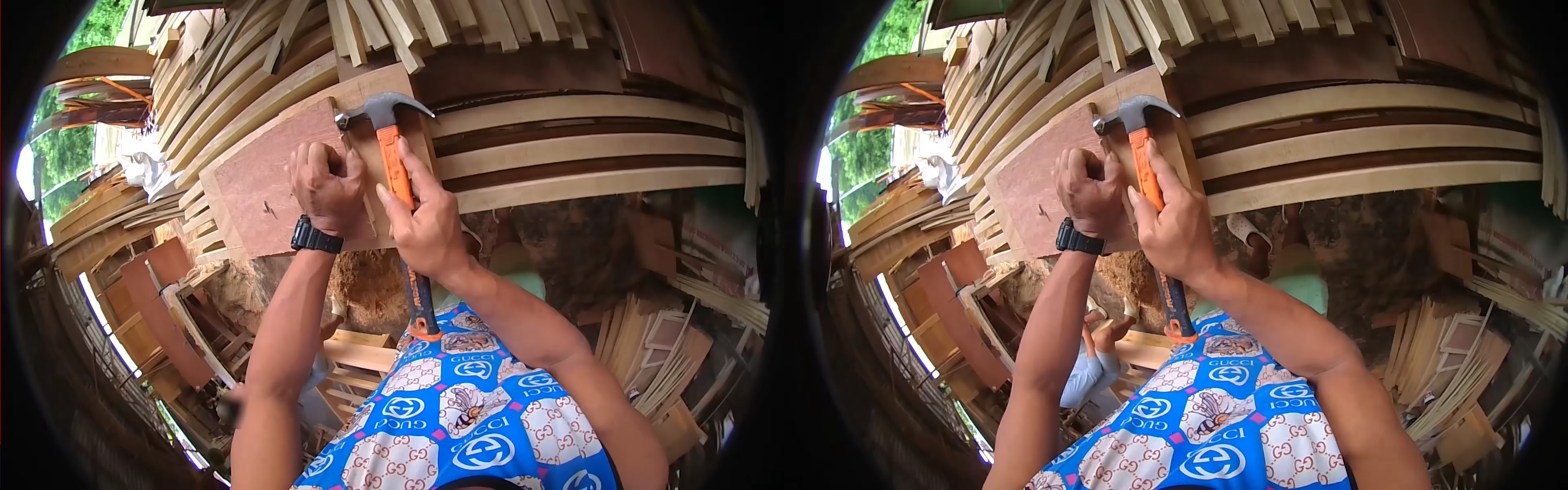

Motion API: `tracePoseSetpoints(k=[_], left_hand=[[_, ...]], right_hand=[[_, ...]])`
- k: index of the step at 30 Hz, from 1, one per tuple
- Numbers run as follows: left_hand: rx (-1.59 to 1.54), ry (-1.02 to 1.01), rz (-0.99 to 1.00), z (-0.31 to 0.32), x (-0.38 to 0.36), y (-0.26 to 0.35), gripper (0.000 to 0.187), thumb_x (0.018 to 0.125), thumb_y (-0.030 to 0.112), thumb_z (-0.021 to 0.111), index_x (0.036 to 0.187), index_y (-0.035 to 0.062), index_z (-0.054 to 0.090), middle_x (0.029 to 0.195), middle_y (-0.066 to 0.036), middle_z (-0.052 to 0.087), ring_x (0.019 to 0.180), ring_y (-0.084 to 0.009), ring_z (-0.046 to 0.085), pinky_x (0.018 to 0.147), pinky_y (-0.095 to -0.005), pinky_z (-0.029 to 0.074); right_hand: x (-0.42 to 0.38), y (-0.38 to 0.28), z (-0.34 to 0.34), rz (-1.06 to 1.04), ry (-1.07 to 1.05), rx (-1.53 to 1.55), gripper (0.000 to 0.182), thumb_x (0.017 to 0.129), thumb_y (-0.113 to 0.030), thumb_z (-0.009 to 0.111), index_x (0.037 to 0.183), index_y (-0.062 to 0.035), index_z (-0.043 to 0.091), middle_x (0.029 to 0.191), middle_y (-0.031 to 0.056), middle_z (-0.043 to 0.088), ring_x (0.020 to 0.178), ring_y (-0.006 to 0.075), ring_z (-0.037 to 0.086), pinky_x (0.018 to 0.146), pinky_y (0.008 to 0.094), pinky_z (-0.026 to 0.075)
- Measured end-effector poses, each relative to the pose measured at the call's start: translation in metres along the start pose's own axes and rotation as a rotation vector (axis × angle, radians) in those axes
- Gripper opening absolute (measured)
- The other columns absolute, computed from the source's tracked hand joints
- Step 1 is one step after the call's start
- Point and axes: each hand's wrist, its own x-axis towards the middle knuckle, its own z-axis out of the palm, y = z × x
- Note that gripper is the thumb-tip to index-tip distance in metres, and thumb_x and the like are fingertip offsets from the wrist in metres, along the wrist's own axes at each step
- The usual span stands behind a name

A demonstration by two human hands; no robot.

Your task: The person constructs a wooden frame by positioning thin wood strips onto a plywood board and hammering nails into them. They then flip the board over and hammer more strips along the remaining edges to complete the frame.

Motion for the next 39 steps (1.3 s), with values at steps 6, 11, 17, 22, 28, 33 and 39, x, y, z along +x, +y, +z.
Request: tracePoseSetpoints(k=[6, 11, 17, 22, 28, 33, 39], left_hand=[[0.026, -0.02, -0.004, -0.019, -0.004, -0.005, 0.028, 0.079, 0.018, 0.075, 0.072, 0.0102, 0.049, 0.073, -0.008, 0.053, 0.073, -0.0319, 0.052, 0.073, -0.046, 0.04], [0.04, -0.041, 0.013, -0.033, -0.013, -0.012, 0.028, 0.079, 0.018, 0.075, 0.075, 0.0102, 0.048, 0.072, -0.008, 0.05, 0.072, -0.0318, 0.051, 0.072, -0.046, 0.039], [0.028, -0.019, 0.026, -0.023, -0.007, -0.005, 0.031, 0.078, 0.01, 0.077, 0.075, 0.0086, 0.047, 0.07, -0.008, 0.047, 0.067, -0.0306, 0.048, 0.067, -0.0444, 0.039], [0.017, -0.019, 0.005, -0.033, -0.012, -0.009, 0.03, 0.078, 0.008, 0.076, 0.075, 0.0084, 0.046, 0.07, -0.008, 0.047, 0.066, -0.0305, 0.047, 0.067, -0.0444, 0.039], [0.033, -0.021, 0.02, -0.039, -0.016, -0.014, 0.03, 0.078, 0.009, 0.076, 0.075, 0.0083, 0.046, 0.069, -0.008, 0.046, 0.066, -0.0303, 0.048, 0.066, -0.0441, 0.039], [0.067, -0.046, -0.105, -0.039, -0.01, -0.011, 0.026, 0.084, 0.014, 0.077, 0.08, 0.0067, 0.052, 0.07, -0.01, 0.053, 0.067, -0.0296, 0.053, 0.066, -0.0426, 0.044], [0.187, 0.104, -0.237, -0.025, 0.019, -0.001, 0.052, 0.093, 0.025, 0.071, 0.135, -0.0054, 0.062, 0.101, -0.028, 0.074, 0.09, -0.0418, 0.072, 0.082, -0.0469, 0.057]], right_hand=[[-0.009, -0.013, 0.006, -0.055, -0.02, -0.021, 0.062, 0.096, -0.007, 0.065, 0.153, 0.0092, 0.044, 0.134, 0.0343, 0.064, 0.116, 0.0415, 0.071, 0.094, 0.0404, 0.057], [-0.018, -0.012, 0.011, -0.129, -0.037, -0.028, 0.062, 0.097, -0.005, 0.065, 0.154, 0.0077, 0.043, 0.131, 0.0341, 0.065, 0.11, 0.0393, 0.073, 0.089, 0.0394, 0.057], [-0.007, -0.01, -0.004, -0.099, -0.1, -0.023, 0.063, 0.097, -0.003, 0.064, 0.155, 0.006, 0.042, 0.124, 0.0338, 0.068, 0.103, 0.0407, 0.075, 0.086, 0.0391, 0.058], [-0.01, -0.011, 0.003, -0.083, -0.134, -0.028, 0.064, 0.096, -0.004, 0.064, 0.155, 0.0059, 0.042, 0.12, 0.0351, 0.068, 0.104, 0.0426, 0.074, 0.087, 0.0411, 0.058], [-0.004, -0.021, -0.005, -0.033, -0.183, -0.05, 0.061, 0.096, -0.006, 0.065, 0.153, 0.0055, 0.045, 0.122, 0.0353, 0.068, 0.106, 0.0461, 0.072, 0.087, 0.0427, 0.058], [-0.009, -0.02, -0.021, 0.059, -0.227, -0.047, 0.06, 0.096, -0.006, 0.066, 0.152, 0.0052, 0.047, 0.124, 0.0316, 0.069, 0.1, 0.0421, 0.076, 0.085, 0.0381, 0.059], [-0.014, -0.025, -0.033, 0.048, -0.188, -0.029, 0.062, 0.095, -0.004, 0.067, 0.152, 0.005, 0.045, 0.12, 0.0288, 0.072, 0.098, 0.0301, 0.078, 0.083, 0.035, 0.058]])
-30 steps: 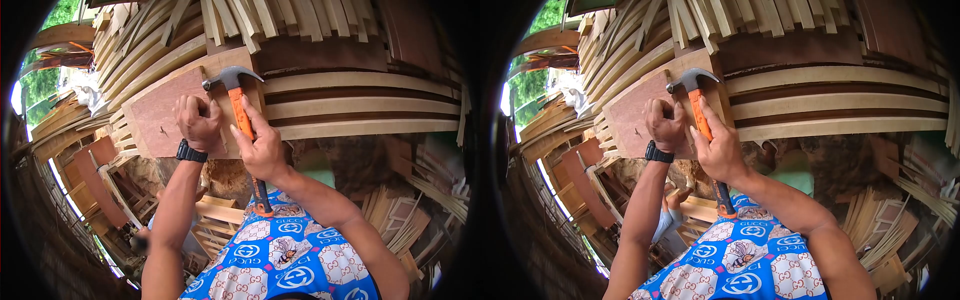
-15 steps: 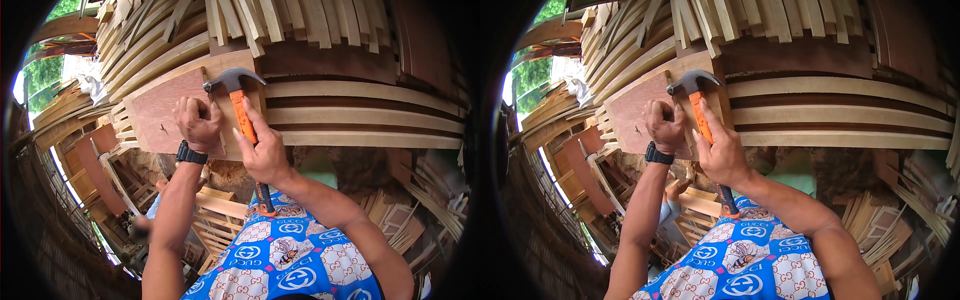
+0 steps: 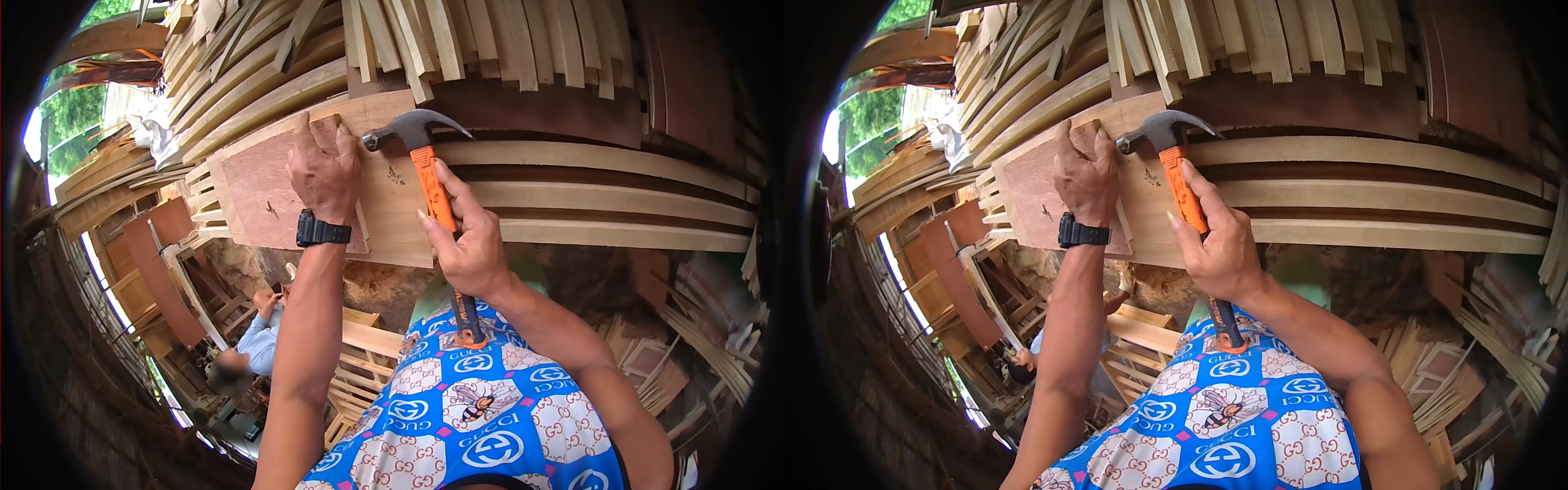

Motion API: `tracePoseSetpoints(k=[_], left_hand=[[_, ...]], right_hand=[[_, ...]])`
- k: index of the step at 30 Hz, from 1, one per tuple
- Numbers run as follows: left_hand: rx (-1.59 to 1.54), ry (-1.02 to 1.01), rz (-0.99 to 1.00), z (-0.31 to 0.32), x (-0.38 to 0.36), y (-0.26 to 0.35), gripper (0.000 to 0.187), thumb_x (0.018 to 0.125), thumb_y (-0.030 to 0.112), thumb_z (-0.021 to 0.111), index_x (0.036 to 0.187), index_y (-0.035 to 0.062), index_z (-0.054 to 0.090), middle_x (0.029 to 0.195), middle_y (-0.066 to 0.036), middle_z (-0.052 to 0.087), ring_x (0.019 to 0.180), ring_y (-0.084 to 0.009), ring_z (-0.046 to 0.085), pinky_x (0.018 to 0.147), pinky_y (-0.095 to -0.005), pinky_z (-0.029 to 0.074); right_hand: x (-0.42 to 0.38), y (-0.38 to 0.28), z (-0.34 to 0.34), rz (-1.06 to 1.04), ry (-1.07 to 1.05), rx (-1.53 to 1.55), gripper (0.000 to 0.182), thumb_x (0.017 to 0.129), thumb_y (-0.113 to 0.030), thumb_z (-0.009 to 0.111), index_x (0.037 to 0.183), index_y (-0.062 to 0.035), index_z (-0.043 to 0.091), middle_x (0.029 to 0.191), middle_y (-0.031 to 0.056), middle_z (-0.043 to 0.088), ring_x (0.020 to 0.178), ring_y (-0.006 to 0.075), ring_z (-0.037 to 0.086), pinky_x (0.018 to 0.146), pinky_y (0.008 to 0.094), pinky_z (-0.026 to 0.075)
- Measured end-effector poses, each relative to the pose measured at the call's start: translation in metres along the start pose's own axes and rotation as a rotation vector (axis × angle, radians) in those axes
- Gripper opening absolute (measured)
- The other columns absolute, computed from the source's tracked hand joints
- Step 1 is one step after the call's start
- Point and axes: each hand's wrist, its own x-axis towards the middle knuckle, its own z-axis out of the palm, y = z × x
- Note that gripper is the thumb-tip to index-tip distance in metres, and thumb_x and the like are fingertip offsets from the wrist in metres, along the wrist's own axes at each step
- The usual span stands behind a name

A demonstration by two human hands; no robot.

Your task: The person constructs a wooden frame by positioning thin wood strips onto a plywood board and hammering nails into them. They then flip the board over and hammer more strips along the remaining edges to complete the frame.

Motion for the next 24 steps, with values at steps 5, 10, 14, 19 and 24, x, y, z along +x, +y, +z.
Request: tracePoseSetpoints(k=[5, 10, 14, 19, 24], left_hand=[[0.001, -0.038, 0.038, 0.0037, -0.0006, -0.0057, 0.044, 0.09, 0.022, 0.071, 0.126, -0.0029, 0.069, 0.096, -0.024, 0.073, 0.087, -0.041, 0.07, 0.081, -0.0477, 0.056], [-0.052, -0.051, 0.0, 0.0046, 0.0014, -0.004, 0.039, 0.092, 0.019, 0.068, 0.124, -0.0053, 0.071, 0.098, -0.025, 0.075, 0.088, -0.0394, 0.073, 0.08, -0.0445, 0.058], [-0.061, -0.05, 0.01, -0.0031, 0.0012, -0.008, 0.033, 0.092, 0.015, 0.068, 0.118, -0.0034, 0.072, 0.093, -0.023, 0.074, 0.083, -0.0374, 0.072, 0.075, -0.0445, 0.057], [-0.053, -0.03, 0.034, 0.0006, 0.0021, -0.0066, 0.029, 0.092, 0.013, 0.067, 0.116, -0.0017, 0.073, 0.089, -0.022, 0.074, 0.08, -0.0373, 0.071, 0.074, -0.0445, 0.056], [-0.039, -0.043, 0.042, 0.0017, 0.0035, -0.0096, 0.028, 0.093, 0.014, 0.068, 0.115, -0.0028, 0.072, 0.085, -0.02, 0.073, 0.08, -0.0378, 0.07, 0.072, -0.046, 0.055]], right_hand=[[0.0013, -0.0018, -0.0037, -0.028, -0.013, -0.051, 0.063, 0.095, -0.003, 0.068, 0.153, 0.0055, 0.044, 0.123, 0.0291, 0.071, 0.101, 0.0299, 0.077, 0.085, 0.0351, 0.058], [0.0012, -0.0036, -0.0036, -0.005, -0.051, -0.076, 0.064, 0.095, -0.003, 0.068, 0.154, 0.0043, 0.044, 0.126, 0.0303, 0.069, 0.105, 0.0325, 0.077, 0.087, 0.0355, 0.058], [-0.0008, -0.0078, 0.0023, -0.003, -0.06, -0.096, 0.065, 0.095, -0.004, 0.069, 0.154, 0.004, 0.044, 0.127, 0.0301, 0.069, 0.105, 0.033, 0.077, 0.088, 0.036, 0.058], [0.0017, -0.0063, -0.0003, 0.002, -0.063, -0.102, 0.064, 0.094, -0.004, 0.069, 0.153, 0.0045, 0.044, 0.125, 0.0293, 0.07, 0.102, 0.031, 0.077, 0.088, 0.0357, 0.058], [0.0036, -0.0045, -0.001, -0.007, -0.081, -0.086, 0.066, 0.094, -0.006, 0.069, 0.154, 0.0025, 0.044, 0.105, 0.0267, 0.072, 0.082, 0.0268, 0.075, 0.078, 0.035, 0.057]])
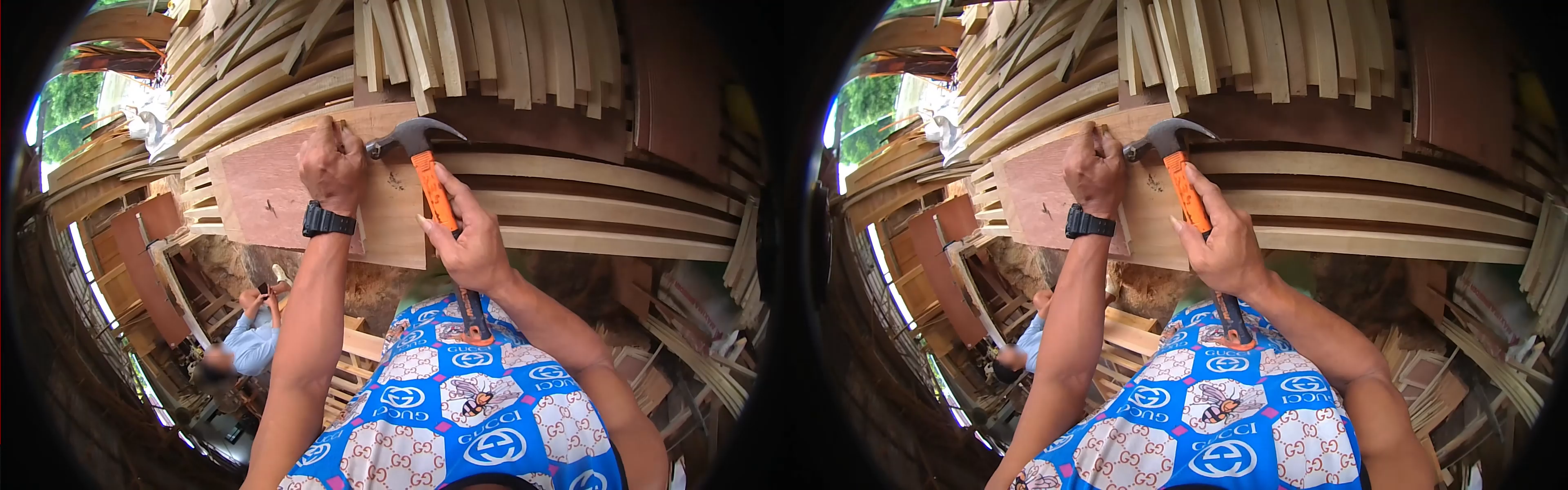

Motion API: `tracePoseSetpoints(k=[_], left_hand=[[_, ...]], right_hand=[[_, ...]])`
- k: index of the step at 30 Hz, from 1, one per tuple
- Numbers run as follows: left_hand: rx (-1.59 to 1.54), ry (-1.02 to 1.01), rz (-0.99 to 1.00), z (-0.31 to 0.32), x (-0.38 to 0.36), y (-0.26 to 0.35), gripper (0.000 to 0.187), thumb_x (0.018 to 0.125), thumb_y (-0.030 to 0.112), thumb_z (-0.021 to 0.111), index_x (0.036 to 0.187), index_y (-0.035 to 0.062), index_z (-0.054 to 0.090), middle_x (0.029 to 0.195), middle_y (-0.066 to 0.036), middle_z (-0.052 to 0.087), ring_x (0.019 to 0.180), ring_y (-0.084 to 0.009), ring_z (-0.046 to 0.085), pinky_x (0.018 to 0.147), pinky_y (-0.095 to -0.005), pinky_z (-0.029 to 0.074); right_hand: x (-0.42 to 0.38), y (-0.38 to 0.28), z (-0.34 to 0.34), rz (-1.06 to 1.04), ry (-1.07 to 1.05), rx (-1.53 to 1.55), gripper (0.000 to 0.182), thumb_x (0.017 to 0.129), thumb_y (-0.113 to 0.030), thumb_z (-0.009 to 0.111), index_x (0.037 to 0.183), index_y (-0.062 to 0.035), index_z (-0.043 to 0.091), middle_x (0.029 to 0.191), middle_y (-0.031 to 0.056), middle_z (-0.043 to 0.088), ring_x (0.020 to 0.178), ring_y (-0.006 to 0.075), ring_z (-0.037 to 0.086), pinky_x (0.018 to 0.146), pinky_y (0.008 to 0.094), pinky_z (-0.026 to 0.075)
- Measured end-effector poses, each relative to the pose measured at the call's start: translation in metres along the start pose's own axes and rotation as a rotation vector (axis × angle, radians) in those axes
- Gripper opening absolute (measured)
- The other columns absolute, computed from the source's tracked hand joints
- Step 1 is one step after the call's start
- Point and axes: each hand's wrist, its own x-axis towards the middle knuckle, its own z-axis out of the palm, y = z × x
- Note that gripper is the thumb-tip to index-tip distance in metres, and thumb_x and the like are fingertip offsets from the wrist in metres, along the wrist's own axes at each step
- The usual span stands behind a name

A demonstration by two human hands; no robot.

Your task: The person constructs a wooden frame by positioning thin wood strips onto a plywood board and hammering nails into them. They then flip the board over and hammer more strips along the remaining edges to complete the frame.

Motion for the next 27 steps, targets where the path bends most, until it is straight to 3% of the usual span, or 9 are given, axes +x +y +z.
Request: tracePoseSetpoints(k=[4, 7, 8, 9, 12, 17, 19, 25, 27], left_hand=[[-0.011, 0.051, 0.041, 0.007, -0.006, -0.012, 0.032, 0.093, 0.015, 0.068, 0.119, -0.0038, 0.071, 0.091, -0.022, 0.073, 0.082, -0.0392, 0.069, 0.074, -0.0474, 0.055], [0.007, 0.09, 0.136, 0.007, -0.014, -0.008, 0.037, 0.095, 0.017, 0.066, 0.126, -0.0042, 0.068, 0.099, -0.024, 0.072, 0.086, -0.041, 0.068, 0.077, -0.0488, 0.054], [0.055, 0.041, 0.075, 0.006, -0.018, -0.005, 0.039, 0.096, 0.018, 0.065, 0.129, -0.0036, 0.067, 0.101, -0.025, 0.071, 0.087, -0.0419, 0.068, 0.078, -0.0493, 0.054], [0.104, -0.009, 0.014, 0.005, -0.02, -0.002, 0.041, 0.097, 0.019, 0.065, 0.132, -0.003, 0.066, 0.104, -0.026, 0.071, 0.088, -0.0428, 0.067, 0.079, -0.0499, 0.054], [0.137, -0.026, -0.033, 0.002, -0.021, -0.007, 0.039, 0.099, 0.022, 0.064, 0.129, -0.0014, 0.067, 0.104, -0.023, 0.072, 0.091, -0.042, 0.068, 0.08, -0.05, 0.054], [0.065, 0.073, -0.008, 0.014, -0.013, -0.001, 0.031, 0.099, 0.024, 0.065, 0.121, 0.0034, 0.07, 0.102, -0.019, 0.074, 0.094, -0.0397, 0.071, 0.081, -0.0494, 0.056], [0.029, 0.084, -0.049, 0.01, -0.013, -0.002, 0.025, 0.099, 0.025, 0.065, 0.116, 0.0073, 0.071, 0.099, -0.019, 0.074, 0.088, -0.0414, 0.071, 0.075, -0.0505, 0.056], [0.084, 0.048, -0.106, 0.016, -0.008, -0.002, 0.021, 0.097, 0.029, 0.067, 0.104, 0.0093, 0.069, 0.098, -0.018, 0.075, 0.084, -0.0436, 0.072, 0.071, -0.0508, 0.057], [0.045, 0.001, -0.183, 0.007, -0.001, 0.009, 0.024, 0.098, 0.03, 0.066, 0.108, 0.0083, 0.069, 0.098, -0.019, 0.075, 0.085, -0.0415, 0.073, 0.072, -0.0494, 0.057]], right_hand=[[0.002, 0.005, -0.003, -0.042, -0.018, -0.039, 0.07, 0.092, -0.008, 0.069, 0.157, -0.0012, 0.042, 0.09, 0.0237, 0.07, 0.069, 0.0237, 0.07, 0.07, 0.0354, 0.055], [0.004, 0.009, 0.003, -0.073, 0.032, -0.001, 0.074, 0.091, -0.009, 0.07, 0.159, -0.0024, 0.039, 0.088, 0.0229, 0.07, 0.068, 0.0231, 0.07, 0.069, 0.0354, 0.055], [0.002, 0.004, 0.003, 0.04, -0.014, 0.01, 0.079, 0.091, -0.009, 0.071, 0.161, -0.0023, 0.035, 0.104, 0.0263, 0.072, 0.078, 0.0256, 0.073, 0.076, 0.0353, 0.056], [0.001, 0.004, 0.007, 0.041, -0.008, 0.015, 0.079, 0.091, -0.009, 0.071, 0.161, -0.0023, 0.035, 0.104, 0.0263, 0.072, 0.078, 0.0256, 0.073, 0.076, 0.0353, 0.056], [-0.004, 0.008, 0.03, 0.028, -0.015, 0.147, 0.085, 0.09, -0.008, 0.073, 0.163, -0.0006, 0.03, 0.137, 0.0303, 0.064, 0.102, 0.0303, 0.075, 0.09, 0.0354, 0.056], [0.001, 0.008, 0.028, -0.008, 0.007, 0.156, 0.085, 0.09, -0.007, 0.073, 0.163, 0.0, 0.03, 0.134, 0.0291, 0.066, 0.101, 0.0273, 0.075, 0.089, 0.0356, 0.056], [-0.003, 0.006, 0.031, 0.018, 0.003, 0.143, 0.085, 0.09, -0.007, 0.073, 0.163, 0.0003, 0.03, 0.133, 0.0284, 0.066, 0.099, 0.0262, 0.075, 0.088, 0.0354, 0.057], [-0.006, 0.01, 0.022, 0.014, 0.007, 0.02, 0.082, 0.091, -0.006, 0.071, 0.163, 0.0008, 0.031, 0.122, 0.0219, 0.07, 0.087, 0.0188, 0.067, 0.086, 0.0331, 0.056], [-0.003, 0.01, 0.017, 0.004, 0.006, -0.005, 0.082, 0.092, -0.006, 0.071, 0.163, 0.0, 0.031, 0.117, 0.0162, 0.071, 0.085, 0.0156, 0.065, 0.086, 0.031, 0.055]])
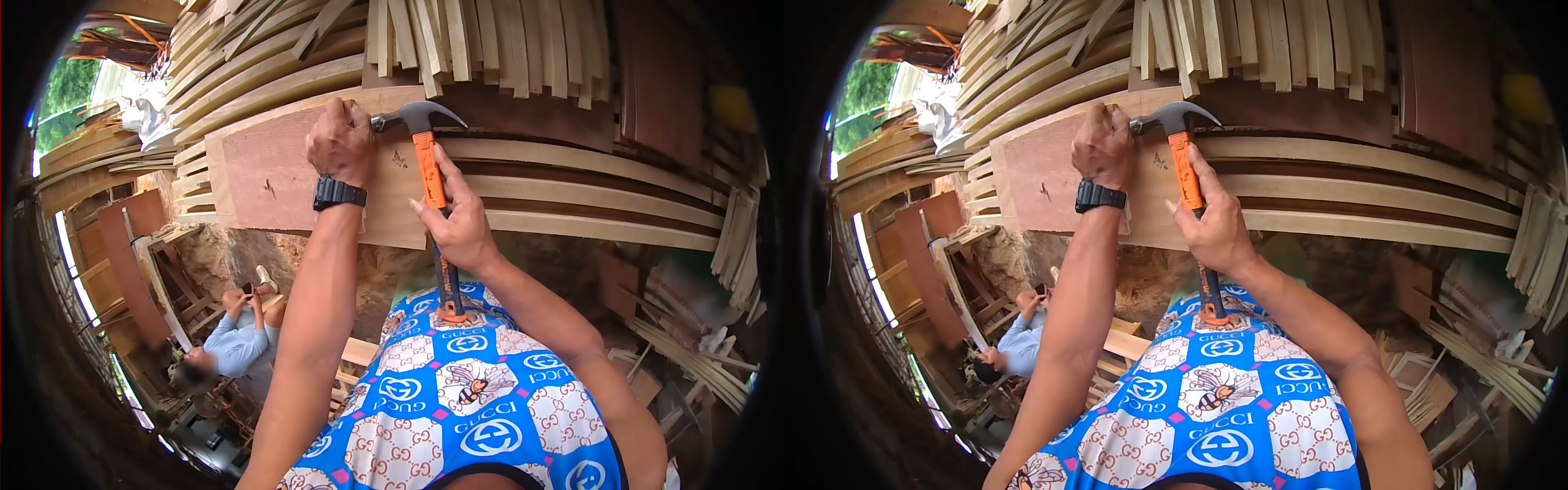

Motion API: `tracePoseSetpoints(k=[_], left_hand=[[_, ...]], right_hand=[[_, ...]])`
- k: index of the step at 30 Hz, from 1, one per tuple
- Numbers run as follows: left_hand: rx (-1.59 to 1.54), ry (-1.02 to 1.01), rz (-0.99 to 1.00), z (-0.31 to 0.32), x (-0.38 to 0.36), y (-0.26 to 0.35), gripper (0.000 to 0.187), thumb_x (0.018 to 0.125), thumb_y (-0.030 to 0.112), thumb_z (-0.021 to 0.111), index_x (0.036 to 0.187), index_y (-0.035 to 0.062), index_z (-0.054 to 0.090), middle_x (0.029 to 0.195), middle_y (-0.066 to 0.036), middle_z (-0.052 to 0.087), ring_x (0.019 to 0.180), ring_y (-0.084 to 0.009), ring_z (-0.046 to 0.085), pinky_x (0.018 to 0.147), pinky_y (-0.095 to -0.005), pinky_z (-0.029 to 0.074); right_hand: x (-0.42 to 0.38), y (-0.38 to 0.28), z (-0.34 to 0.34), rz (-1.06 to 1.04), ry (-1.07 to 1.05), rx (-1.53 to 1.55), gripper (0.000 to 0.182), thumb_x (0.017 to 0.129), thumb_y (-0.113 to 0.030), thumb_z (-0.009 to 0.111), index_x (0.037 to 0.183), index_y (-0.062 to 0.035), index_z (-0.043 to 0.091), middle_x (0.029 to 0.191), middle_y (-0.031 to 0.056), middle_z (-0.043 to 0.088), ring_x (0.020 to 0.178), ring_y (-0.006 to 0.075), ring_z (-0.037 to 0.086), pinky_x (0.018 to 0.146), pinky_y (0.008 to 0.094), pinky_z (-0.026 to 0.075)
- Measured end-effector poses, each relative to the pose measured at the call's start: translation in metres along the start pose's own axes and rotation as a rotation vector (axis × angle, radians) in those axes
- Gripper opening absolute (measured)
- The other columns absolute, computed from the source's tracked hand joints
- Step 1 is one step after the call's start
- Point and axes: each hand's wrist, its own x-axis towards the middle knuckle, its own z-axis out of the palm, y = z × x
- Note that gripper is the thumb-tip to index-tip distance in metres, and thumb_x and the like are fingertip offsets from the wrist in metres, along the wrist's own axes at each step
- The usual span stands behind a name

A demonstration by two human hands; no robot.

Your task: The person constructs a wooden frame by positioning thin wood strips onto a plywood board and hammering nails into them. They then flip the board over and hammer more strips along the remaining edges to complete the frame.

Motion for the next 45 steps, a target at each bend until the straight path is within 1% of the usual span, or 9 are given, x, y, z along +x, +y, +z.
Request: tracePoseSetpoints(k=[5, 8, 11, 15, 25, 32, 34, 43, 45], left_hand=[[-0.393, -0.256, -0.237, -0.027, 0.022, -0.024, 0.049, 0.107, 0.031, 0.059, 0.137, -0.0081, 0.057, 0.116, -0.023, 0.073, 0.096, -0.0295, 0.074, 0.084, -0.04, 0.06], [-0.944, -0.599, -0.572, -0.045, 0.02, -0.086, 0.039, 0.108, 0.016, 0.055, 0.137, -0.0095, 0.055, 0.124, -0.022, 0.07, 0.099, -0.0259, 0.074, 0.085, -0.0333, 0.061], [-1.266, -0.689, -0.609, -0.054, 0.001, -0.107, 0.032, 0.107, 0.004, 0.052, 0.136, -0.0089, 0.056, 0.119, -0.02, 0.072, 0.098, -0.0209, 0.074, 0.084, -0.0288, 0.063], [-1.633, -0.641, -0.728, -0.043, -0.019, -0.109, 0.029, 0.108, 0.012, 0.059, 0.13, -0.0075, 0.058, 0.112, -0.02, 0.074, 0.095, -0.0242, 0.076, 0.083, -0.0335, 0.067], [-1.349, -0.311, -0.813, -0.036, -0.026, -0.095, 0.021, 0.094, 0.023, 0.082, 0.099, 0.0097, 0.067, 0.09, -0.003, 0.073, 0.072, -0.0112, 0.068, 0.061, -0.0249, 0.058], [-1.328, -0.208, -0.872, -0.026, -0.029, -0.078, 0.023, 0.093, 0.021, 0.084, 0.105, 0.0049, 0.074, 0.088, -0.002, 0.072, 0.07, -0.0089, 0.065, 0.059, -0.0224, 0.053], [-1.107, -0.166, -0.632, -0.017, -0.027, -0.075, 0.022, 0.094, 0.02, 0.083, 0.103, 0.0004, 0.078, 0.088, -0.003, 0.074, 0.069, -0.0078, 0.064, 0.059, -0.021, 0.049], [-0.54, 0.079, -0.117, 0.015, -0.011, -0.068, 0.023, 0.096, 0.021, 0.077, 0.09, -0.0011, 0.077, 0.08, -0.01, 0.073, 0.071, -0.0206, 0.069, 0.067, -0.0343, 0.053], [-0.505, 0.074, -0.113, 0.014, -0.011, -0.068, 0.02, 0.095, 0.019, 0.073, 0.085, 0.0018, 0.074, 0.086, -0.017, 0.07, 0.079, -0.037, 0.069, 0.071, -0.0432, 0.054]], right_hand=[[-0.002, -0.008, -0.025, 0.157, -0.085, 0.079, 0.08, 0.094, -0.007, 0.071, 0.163, -0.0007, 0.032, 0.11, 0.0084, 0.069, 0.084, 0.0104, 0.064, 0.075, 0.0281, 0.056], [-0.001, -0.006, -0.042, 0.241, -0.119, 0.149, 0.077, 0.095, -0.01, 0.073, 0.162, -0.0005, 0.035, 0.107, 0.0057, 0.067, 0.083, 0.0075, 0.063, 0.065, 0.0248, 0.056], [0.0, 0.003, -0.049, 0.244, -0.118, 0.148, 0.076, 0.096, -0.011, 0.074, 0.161, -0.0004, 0.037, 0.109, 0.0057, 0.067, 0.083, 0.0078, 0.063, 0.066, 0.0243, 0.056], [0.004, 0.004, -0.05, 0.247, -0.157, 0.114, 0.075, 0.096, -0.014, 0.075, 0.16, -0.0003, 0.038, 0.112, 0.0058, 0.067, 0.085, 0.008, 0.063, 0.067, 0.0248, 0.057], [0.011, -0.008, -0.054, 0.323, -0.206, 0.049, 0.079, 0.098, -0.011, 0.073, 0.164, -0.0045, 0.031, 0.116, 0.0063, 0.066, 0.085, 0.0097, 0.064, 0.071, 0.0251, 0.057], [0.011, -0.004, -0.048, 0.324, -0.243, 0.042, 0.08, 0.097, -0.011, 0.073, 0.165, -0.0045, 0.03, 0.117, 0.0069, 0.065, 0.086, 0.0099, 0.063, 0.072, 0.025, 0.056], [0.009, -0.003, -0.046, 0.276, -0.23, 0.024, 0.082, 0.095, -0.017, 0.076, 0.163, -0.0044, 0.033, 0.113, 0.0062, 0.064, 0.085, 0.0088, 0.063, 0.069, 0.0258, 0.057], [0.005, -0.038, -0.046, 0.123, -0.216, -0.243, 0.081, 0.095, -0.014, 0.076, 0.161, 0.0042, 0.034, 0.105, 0.0064, 0.064, 0.08, 0.0095, 0.061, 0.074, 0.0265, 0.055], [0.004, -0.051, -0.045, 0.034, -0.212, -0.203, 0.079, 0.094, -0.012, 0.075, 0.161, 0.0037, 0.035, 0.105, 0.0072, 0.064, 0.08, 0.0104, 0.061, 0.077, 0.0271, 0.055]])
